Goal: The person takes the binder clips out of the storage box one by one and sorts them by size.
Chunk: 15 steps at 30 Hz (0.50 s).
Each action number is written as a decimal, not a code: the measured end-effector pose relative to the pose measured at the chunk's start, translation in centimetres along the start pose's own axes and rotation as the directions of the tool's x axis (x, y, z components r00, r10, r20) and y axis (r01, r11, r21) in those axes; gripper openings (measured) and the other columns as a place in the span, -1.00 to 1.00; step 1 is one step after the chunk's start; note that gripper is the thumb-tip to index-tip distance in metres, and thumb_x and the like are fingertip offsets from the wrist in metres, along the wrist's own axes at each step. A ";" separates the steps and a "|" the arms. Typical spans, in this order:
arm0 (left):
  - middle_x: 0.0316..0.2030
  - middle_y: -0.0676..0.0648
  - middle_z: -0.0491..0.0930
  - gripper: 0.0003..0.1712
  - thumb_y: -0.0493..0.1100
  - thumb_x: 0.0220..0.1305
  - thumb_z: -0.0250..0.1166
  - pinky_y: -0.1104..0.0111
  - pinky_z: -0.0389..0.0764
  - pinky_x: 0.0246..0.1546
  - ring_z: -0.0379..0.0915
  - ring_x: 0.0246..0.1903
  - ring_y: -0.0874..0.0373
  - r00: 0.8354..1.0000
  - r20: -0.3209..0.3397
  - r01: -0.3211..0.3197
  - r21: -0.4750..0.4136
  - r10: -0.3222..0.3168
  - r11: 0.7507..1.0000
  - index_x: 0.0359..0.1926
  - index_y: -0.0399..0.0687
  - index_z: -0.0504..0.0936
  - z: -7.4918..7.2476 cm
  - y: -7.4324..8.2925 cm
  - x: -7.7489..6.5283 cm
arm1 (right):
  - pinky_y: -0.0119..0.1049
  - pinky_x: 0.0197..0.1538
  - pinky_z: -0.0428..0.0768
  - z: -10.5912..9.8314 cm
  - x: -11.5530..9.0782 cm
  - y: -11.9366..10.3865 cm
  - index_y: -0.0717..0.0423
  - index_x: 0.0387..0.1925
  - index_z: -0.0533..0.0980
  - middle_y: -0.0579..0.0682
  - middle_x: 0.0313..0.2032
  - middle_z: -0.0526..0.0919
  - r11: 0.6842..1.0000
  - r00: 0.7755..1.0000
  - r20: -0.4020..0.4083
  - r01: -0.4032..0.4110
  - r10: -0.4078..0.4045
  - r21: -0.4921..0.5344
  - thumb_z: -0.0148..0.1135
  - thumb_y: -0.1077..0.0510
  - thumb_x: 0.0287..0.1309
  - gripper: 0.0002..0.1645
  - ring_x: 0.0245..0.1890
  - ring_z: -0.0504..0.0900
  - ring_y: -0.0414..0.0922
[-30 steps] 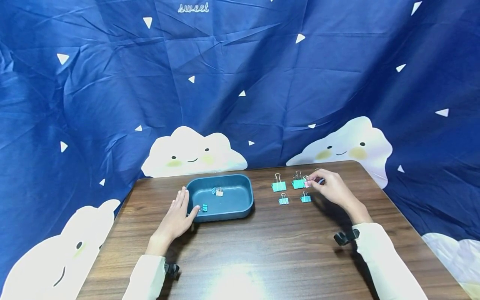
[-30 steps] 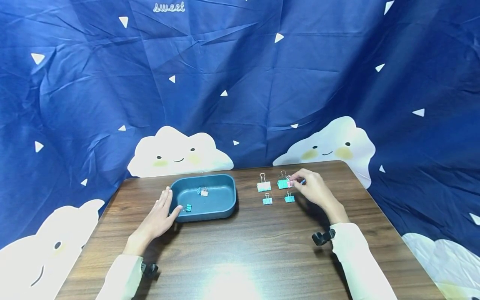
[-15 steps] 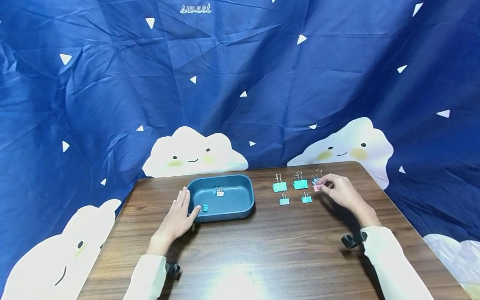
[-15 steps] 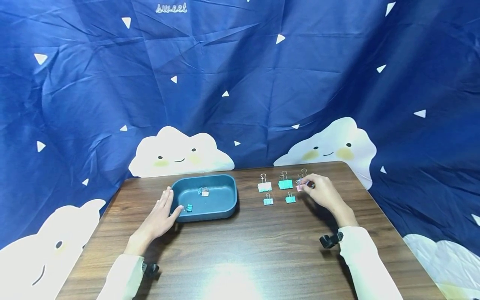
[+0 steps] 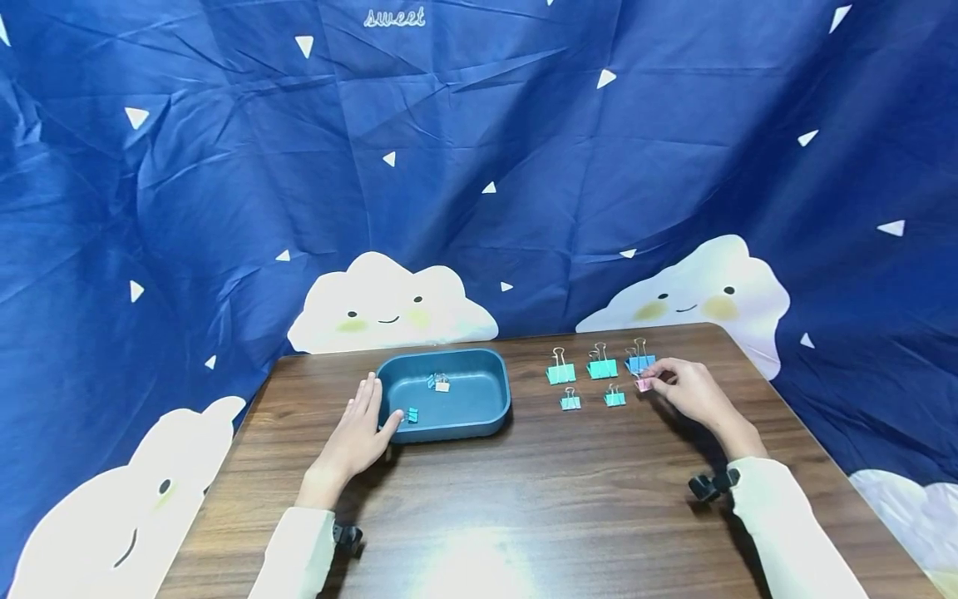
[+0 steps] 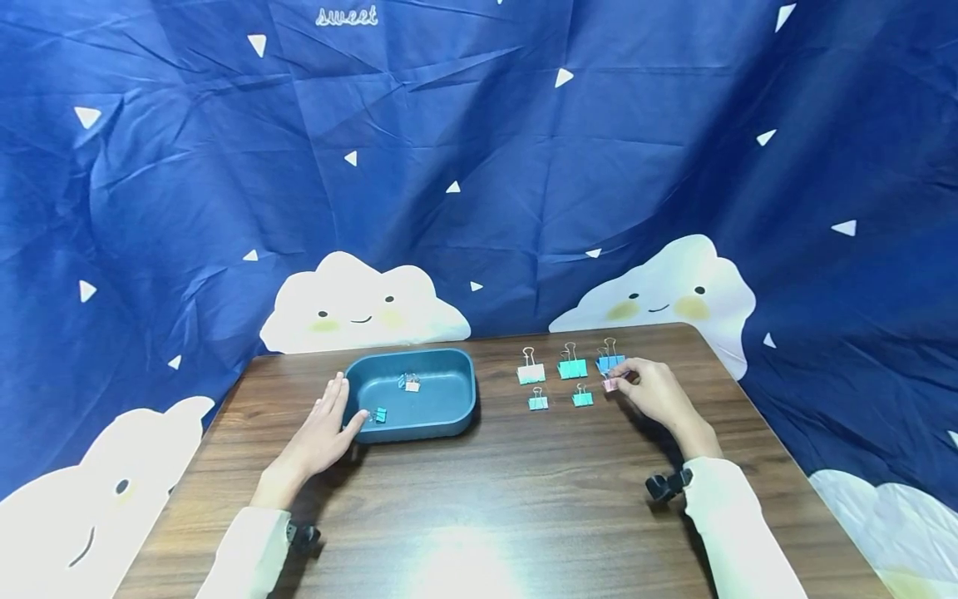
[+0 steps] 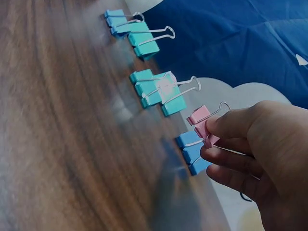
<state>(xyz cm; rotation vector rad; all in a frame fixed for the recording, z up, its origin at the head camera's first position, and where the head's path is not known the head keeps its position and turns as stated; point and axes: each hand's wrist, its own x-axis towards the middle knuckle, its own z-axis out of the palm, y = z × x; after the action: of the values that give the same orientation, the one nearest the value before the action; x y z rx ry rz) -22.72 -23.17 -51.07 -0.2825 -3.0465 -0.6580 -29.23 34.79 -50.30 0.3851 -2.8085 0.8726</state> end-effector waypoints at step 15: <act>0.71 -0.35 -0.22 -0.01 0.25 0.68 -0.02 -0.20 -0.04 0.68 -0.32 0.71 -0.26 1.000 0.015 0.009 0.004 -0.009 1.000 0.69 -0.37 -0.14 0.1 -0.1 0.0 | 0.32 0.19 0.58 1.2 -0.8 2.4 0.25 -0.15 0.74 0.29 -0.07 0.78 1.000 1.000 -0.009 -0.022 0.022 -0.016 0.45 0.24 0.32 -0.86 0.05 0.71 0.31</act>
<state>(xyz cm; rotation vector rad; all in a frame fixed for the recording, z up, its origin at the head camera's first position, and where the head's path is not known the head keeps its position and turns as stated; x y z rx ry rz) -22.77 -23.22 -51.16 -0.2749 -3.0644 -0.6531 -29.31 36.11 -52.72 0.3484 -2.8153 0.8528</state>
